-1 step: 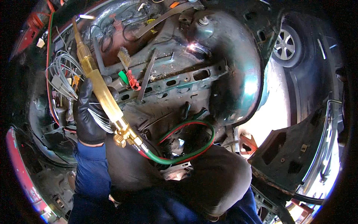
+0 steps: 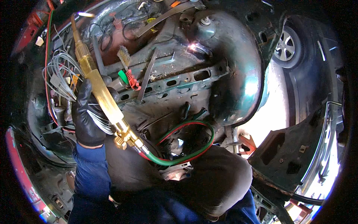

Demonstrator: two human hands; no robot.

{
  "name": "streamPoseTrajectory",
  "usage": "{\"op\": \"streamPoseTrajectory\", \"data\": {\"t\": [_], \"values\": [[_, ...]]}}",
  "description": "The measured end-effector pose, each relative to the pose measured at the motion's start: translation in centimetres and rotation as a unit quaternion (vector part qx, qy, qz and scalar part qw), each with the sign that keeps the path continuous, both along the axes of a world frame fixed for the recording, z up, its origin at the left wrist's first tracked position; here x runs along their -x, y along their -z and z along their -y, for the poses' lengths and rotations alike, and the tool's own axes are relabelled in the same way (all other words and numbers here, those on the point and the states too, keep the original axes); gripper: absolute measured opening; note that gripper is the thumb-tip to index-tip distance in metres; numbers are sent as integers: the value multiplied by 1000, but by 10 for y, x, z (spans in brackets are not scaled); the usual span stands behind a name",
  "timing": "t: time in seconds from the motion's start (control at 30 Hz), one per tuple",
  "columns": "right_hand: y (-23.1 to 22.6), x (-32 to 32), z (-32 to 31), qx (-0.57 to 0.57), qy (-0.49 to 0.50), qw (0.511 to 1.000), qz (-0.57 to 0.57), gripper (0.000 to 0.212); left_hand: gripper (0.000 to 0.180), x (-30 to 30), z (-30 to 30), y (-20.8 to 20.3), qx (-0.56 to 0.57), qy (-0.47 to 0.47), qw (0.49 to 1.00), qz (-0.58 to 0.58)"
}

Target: The person uses a handheld welding torch to weld seams on a car's inner frame while feeding welding wire. They repeatedly reposition the torch and wire, occasionally using a hammer to tap the welded area. The work occurs under the open hood of a car in a workshop.

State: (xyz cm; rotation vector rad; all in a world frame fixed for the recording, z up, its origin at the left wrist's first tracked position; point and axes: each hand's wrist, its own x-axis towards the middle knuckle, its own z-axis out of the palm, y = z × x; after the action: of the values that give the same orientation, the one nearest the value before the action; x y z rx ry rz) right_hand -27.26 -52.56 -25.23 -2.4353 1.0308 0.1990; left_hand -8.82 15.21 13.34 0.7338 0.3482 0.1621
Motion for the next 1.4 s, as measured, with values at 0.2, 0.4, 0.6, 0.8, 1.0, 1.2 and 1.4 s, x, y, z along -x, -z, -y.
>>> {"op": "streamPoseTrajectory", "data": {"t": [0.2,0.4,0.6,0.8,1.0,1.2,1.4], "values": [[-99,25,78,-313,141,871,352,30,39,2,-1,9,-5,-23,998,50],[-394,-181,-168,42,-367,914,165,37,51,-10,-9,28,1,170,957,236],[-374,-283,-264,142,-594,787,90,47,44,-7,14,2,-92,-75,993,-26],[-331,-354,-285,195,-703,653,203,57,47,-10,12,6,-114,-65,990,-53],[-303,-379,-310,238,-713,645,139,63,47,-13,8,7,-149,-83,982,-78],[-272,-400,-292,279,-688,653,149,46,47,-17,11,13,-150,-81,982,-84],[-251,-395,-294,53,-633,736,236,35,48,-15,9,9,-162,-89,979,-88]]}}
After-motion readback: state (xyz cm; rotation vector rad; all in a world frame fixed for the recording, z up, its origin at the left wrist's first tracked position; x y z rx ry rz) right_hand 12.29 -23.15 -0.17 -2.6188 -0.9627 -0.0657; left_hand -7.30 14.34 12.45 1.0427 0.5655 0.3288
